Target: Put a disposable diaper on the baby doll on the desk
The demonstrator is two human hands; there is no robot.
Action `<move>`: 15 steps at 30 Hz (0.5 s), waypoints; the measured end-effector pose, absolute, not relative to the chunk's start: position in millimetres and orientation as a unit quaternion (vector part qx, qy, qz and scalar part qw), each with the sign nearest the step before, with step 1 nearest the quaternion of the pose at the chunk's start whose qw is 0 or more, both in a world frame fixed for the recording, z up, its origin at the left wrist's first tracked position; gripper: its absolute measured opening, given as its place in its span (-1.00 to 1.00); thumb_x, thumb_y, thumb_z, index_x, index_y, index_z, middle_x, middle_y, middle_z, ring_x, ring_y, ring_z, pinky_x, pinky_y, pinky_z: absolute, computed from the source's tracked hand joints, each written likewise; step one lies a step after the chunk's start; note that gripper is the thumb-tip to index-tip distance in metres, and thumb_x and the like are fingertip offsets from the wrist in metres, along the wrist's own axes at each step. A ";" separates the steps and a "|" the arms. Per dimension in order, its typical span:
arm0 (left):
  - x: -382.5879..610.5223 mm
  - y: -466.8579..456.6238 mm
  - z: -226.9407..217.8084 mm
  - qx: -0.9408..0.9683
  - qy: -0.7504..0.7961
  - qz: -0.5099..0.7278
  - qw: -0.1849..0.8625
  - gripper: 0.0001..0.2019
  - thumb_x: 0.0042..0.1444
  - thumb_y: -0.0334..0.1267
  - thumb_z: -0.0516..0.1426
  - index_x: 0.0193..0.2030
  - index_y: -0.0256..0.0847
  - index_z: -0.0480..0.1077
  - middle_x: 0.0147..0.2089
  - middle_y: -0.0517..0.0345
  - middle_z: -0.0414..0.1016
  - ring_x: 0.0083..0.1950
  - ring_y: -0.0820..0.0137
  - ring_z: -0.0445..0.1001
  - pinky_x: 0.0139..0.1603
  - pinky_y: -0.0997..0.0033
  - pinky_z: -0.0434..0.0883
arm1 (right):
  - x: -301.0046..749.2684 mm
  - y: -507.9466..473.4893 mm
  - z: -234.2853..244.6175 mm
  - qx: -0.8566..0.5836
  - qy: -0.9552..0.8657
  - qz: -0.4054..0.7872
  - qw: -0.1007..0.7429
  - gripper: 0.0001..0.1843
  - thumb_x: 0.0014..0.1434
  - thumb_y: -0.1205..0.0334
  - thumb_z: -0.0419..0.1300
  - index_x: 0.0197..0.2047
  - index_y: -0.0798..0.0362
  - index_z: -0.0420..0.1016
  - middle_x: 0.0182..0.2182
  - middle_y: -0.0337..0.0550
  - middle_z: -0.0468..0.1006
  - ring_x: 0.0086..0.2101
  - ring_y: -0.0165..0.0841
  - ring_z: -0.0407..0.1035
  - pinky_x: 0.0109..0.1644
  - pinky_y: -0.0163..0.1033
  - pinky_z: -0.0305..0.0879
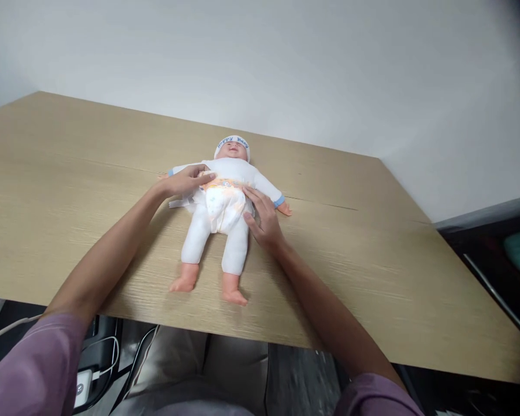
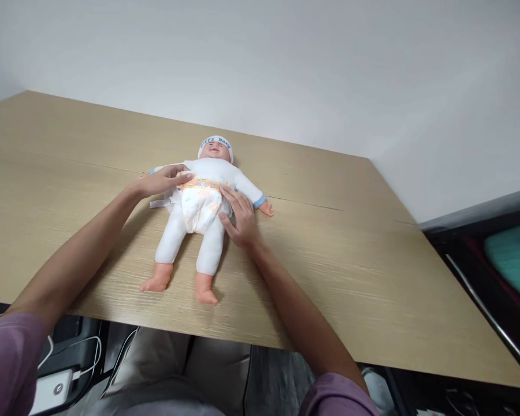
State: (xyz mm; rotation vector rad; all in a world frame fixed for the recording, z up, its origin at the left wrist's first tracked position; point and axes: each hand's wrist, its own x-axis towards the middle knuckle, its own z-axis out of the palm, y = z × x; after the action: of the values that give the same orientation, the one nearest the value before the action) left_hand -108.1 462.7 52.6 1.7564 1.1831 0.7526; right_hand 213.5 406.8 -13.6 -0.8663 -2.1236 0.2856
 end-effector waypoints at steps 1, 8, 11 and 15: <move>-112.9 459.3 52.3 0.701 0.469 0.291 0.452 -0.46 0.23 0.36 0.38 -0.15 -0.12 0.51 -0.27 0.11 0.52 -0.29 0.27 0.42 -0.27 0.30 0.24 | 214.3 407.2 -13.5 -0.345 -0.841 0.112 0.401 -0.32 0.61 -0.11 0.05 0.64 -0.03 0.37 0.55 0.09 0.48 0.54 0.01 0.34 0.66 0.30 0.22; -152.8 438.4 33.1 0.696 0.488 0.264 0.456 -0.57 0.17 0.21 0.42 -0.23 -0.12 0.54 -0.29 0.13 0.52 -0.31 0.32 0.40 -0.27 0.31 0.24 | 211.1 406.1 -1.2 -0.350 -0.828 0.090 0.429 -0.45 0.59 -0.07 0.08 0.47 -0.08 0.53 0.41 0.08 0.62 0.42 0.05 0.46 0.57 0.31 0.31; -159.4 433.4 17.8 0.710 0.528 0.303 0.354 -0.60 0.25 0.19 0.31 -0.14 -0.13 0.53 -0.19 0.07 0.58 -0.23 0.28 0.44 -0.17 0.29 0.33 | 195.5 401.2 16.9 -0.363 -0.809 0.068 0.457 -0.57 0.59 -0.03 0.11 0.34 -0.10 0.60 0.29 0.06 0.67 0.33 0.06 0.51 0.49 0.29 0.35; -162.7 425.7 6.6 0.746 0.580 0.282 0.168 -0.62 0.25 0.17 0.29 -0.26 -0.09 0.42 -0.23 0.02 0.57 -0.12 0.14 0.45 0.02 0.18 0.37 | 162.6 401.7 46.3 -0.358 -0.817 0.061 0.449 -0.71 0.60 0.05 0.13 0.13 -0.08 0.65 0.00 0.00 0.68 0.06 -0.02 0.56 0.33 0.17 0.44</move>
State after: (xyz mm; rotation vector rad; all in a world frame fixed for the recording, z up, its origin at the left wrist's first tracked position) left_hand -162.7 425.7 6.6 2.1205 1.6495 0.8032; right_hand 162.6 401.7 46.3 -0.8856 -2.0206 0.1521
